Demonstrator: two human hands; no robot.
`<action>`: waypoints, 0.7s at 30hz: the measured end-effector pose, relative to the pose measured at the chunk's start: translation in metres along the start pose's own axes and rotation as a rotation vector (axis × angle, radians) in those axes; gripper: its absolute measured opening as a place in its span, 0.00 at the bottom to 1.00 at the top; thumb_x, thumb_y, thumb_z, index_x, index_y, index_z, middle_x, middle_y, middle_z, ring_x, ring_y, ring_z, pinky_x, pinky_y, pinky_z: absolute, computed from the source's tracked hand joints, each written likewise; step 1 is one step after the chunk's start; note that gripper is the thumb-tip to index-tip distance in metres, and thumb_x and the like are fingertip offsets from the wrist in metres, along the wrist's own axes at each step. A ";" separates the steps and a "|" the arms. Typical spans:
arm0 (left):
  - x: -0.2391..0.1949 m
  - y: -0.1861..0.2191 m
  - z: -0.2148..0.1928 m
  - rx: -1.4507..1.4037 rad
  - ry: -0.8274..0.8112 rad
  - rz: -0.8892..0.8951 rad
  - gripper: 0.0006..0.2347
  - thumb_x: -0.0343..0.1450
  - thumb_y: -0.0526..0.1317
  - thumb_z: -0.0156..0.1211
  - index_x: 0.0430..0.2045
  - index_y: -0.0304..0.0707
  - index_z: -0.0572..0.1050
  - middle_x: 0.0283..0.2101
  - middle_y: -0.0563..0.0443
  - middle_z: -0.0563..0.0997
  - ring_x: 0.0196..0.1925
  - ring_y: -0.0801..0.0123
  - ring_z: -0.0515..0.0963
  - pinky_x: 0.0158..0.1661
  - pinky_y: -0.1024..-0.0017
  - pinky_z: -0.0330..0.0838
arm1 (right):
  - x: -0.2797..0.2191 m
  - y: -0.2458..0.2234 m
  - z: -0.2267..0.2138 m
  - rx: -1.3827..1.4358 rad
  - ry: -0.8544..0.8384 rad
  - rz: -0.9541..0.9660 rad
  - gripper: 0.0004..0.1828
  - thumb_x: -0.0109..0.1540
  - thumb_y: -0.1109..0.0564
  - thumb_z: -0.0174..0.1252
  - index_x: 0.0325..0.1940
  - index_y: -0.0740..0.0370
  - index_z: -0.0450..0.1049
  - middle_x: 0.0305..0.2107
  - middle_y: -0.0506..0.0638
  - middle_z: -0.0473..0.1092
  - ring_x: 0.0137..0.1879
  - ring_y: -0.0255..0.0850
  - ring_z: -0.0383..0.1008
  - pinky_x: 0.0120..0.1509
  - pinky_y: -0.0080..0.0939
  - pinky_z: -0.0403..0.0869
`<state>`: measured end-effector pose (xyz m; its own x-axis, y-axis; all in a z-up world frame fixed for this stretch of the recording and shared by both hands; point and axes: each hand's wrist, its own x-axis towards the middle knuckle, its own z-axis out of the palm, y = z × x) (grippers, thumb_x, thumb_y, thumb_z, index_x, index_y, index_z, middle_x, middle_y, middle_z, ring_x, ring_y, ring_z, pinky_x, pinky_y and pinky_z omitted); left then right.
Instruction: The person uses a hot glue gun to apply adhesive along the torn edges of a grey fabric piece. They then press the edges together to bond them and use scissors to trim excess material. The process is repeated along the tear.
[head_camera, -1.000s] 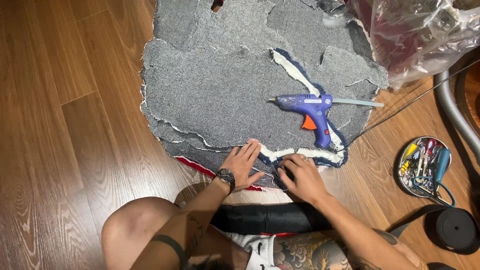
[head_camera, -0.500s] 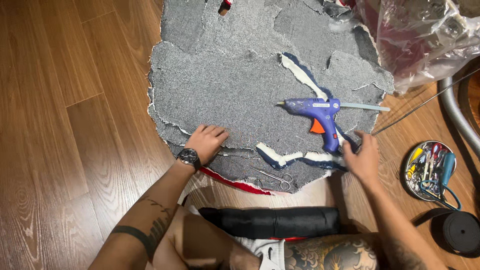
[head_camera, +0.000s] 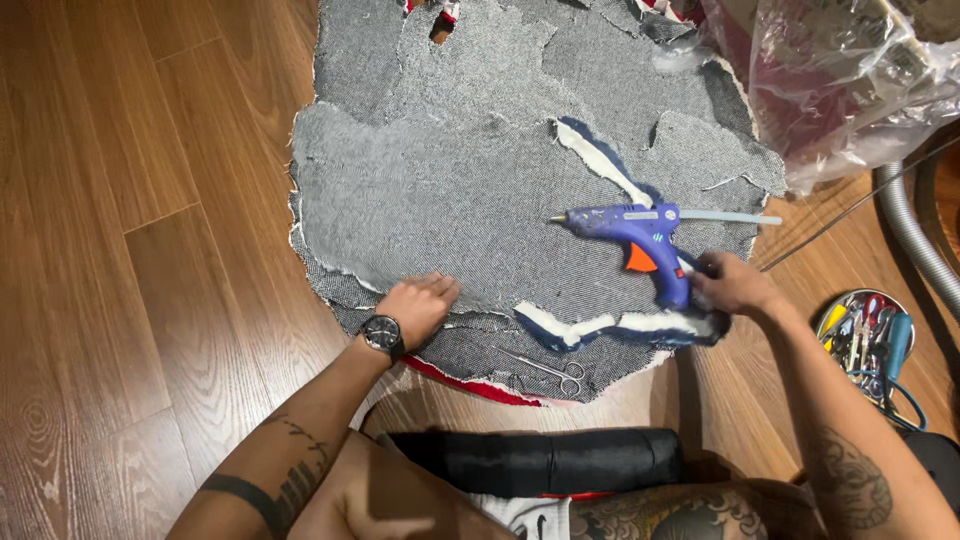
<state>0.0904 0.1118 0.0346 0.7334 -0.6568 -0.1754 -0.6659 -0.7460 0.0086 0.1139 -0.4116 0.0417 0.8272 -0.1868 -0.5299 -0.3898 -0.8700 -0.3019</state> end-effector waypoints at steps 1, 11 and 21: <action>-0.001 0.004 -0.002 -0.019 0.029 0.017 0.15 0.73 0.37 0.57 0.56 0.44 0.73 0.56 0.46 0.81 0.60 0.56 0.79 0.54 0.56 0.78 | 0.014 0.013 0.000 -0.118 0.019 -0.010 0.26 0.64 0.39 0.53 0.60 0.51 0.76 0.52 0.63 0.78 0.65 0.61 0.72 0.67 0.62 0.67; 0.018 0.067 0.030 -0.100 0.157 0.011 0.07 0.73 0.42 0.52 0.35 0.37 0.73 0.35 0.46 0.80 0.36 0.51 0.80 0.24 0.51 0.75 | -0.040 -0.053 -0.097 -0.174 -0.044 -0.013 0.28 0.69 0.35 0.43 0.65 0.52 0.68 0.50 0.63 0.74 0.53 0.56 0.77 0.57 0.53 0.71; 0.020 0.076 0.009 -0.155 -0.017 -0.060 0.11 0.75 0.49 0.52 0.39 0.41 0.72 0.40 0.47 0.81 0.42 0.53 0.80 0.31 0.53 0.77 | -0.064 0.002 -0.103 -0.333 -0.137 -0.028 0.24 0.64 0.44 0.42 0.56 0.52 0.75 0.49 0.56 0.78 0.57 0.53 0.76 0.61 0.51 0.71</action>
<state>0.0535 0.0425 0.0231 0.7678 -0.6099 -0.1963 -0.5913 -0.7925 0.1495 0.1017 -0.4485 0.1570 0.7648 -0.1174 -0.6334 -0.1957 -0.9791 -0.0548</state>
